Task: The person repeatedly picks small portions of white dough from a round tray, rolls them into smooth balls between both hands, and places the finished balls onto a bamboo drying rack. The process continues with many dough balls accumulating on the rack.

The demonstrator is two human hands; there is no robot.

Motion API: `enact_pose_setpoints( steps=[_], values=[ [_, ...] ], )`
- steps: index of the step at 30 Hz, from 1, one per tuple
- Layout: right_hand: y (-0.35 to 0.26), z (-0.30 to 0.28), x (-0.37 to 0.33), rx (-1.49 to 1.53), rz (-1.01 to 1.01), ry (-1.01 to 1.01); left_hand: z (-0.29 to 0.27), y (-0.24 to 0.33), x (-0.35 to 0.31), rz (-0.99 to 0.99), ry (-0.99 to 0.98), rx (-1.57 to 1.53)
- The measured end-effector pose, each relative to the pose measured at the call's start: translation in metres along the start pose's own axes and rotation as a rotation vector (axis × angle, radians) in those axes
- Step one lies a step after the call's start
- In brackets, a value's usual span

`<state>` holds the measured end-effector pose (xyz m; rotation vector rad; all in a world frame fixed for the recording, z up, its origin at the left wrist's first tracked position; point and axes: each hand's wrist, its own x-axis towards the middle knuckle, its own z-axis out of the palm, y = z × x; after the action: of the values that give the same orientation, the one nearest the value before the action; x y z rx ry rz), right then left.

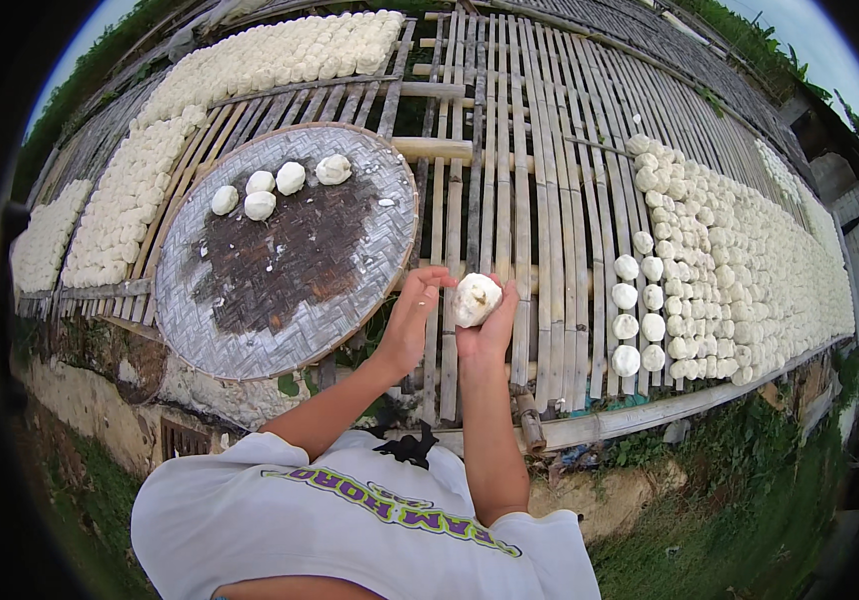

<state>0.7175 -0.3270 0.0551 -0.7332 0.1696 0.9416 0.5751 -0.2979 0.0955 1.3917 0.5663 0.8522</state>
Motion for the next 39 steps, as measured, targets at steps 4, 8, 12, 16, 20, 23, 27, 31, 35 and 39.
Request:
enact_pose_setpoints(
  steps=[4, 8, 12, 16, 20, 23, 27, 31, 35, 39],
  values=[
    [0.003, -0.009, -0.015, 0.119, 0.001, -0.006, 0.02, -0.026, -0.008, 0.45, 0.186, 0.21],
    [0.012, 0.001, -0.063, -0.099, -0.198, -0.161, 0.022, -0.026, 0.004, -0.057, 0.122, -0.669],
    [-0.006, 0.015, -0.069, -0.478, -0.523, -0.385, 0.004, -0.004, 0.025, -0.411, -0.057, -1.218],
    [-0.018, 0.041, -0.043, -0.317, -0.189, -0.318, 0.021, 0.007, 0.048, -0.496, 0.094, -0.92],
    [0.004, 0.041, -0.068, -0.072, -0.179, -0.151, 0.035, 0.009, 0.039, -0.256, 0.355, -0.773],
    [0.005, 0.027, -0.085, -0.454, -0.574, -0.247, 0.018, 0.014, 0.033, -0.366, 0.046, -1.18],
    [-0.024, 0.028, -0.053, -0.536, -0.653, -0.578, 0.008, 0.018, 0.053, -0.596, -0.323, -1.178],
    [-0.026, 0.032, -0.049, -0.208, -0.093, -0.204, 0.032, 0.006, 0.049, -0.523, 0.222, -1.008],
    [-0.012, 0.02, -0.083, -0.351, -0.306, -0.219, 0.034, -0.001, 0.025, -0.386, 0.104, -0.977],
    [-0.028, 0.02, -0.074, -0.632, -0.606, -0.369, 0.027, 0.004, 0.033, -0.558, -0.146, -0.972]
  ],
)
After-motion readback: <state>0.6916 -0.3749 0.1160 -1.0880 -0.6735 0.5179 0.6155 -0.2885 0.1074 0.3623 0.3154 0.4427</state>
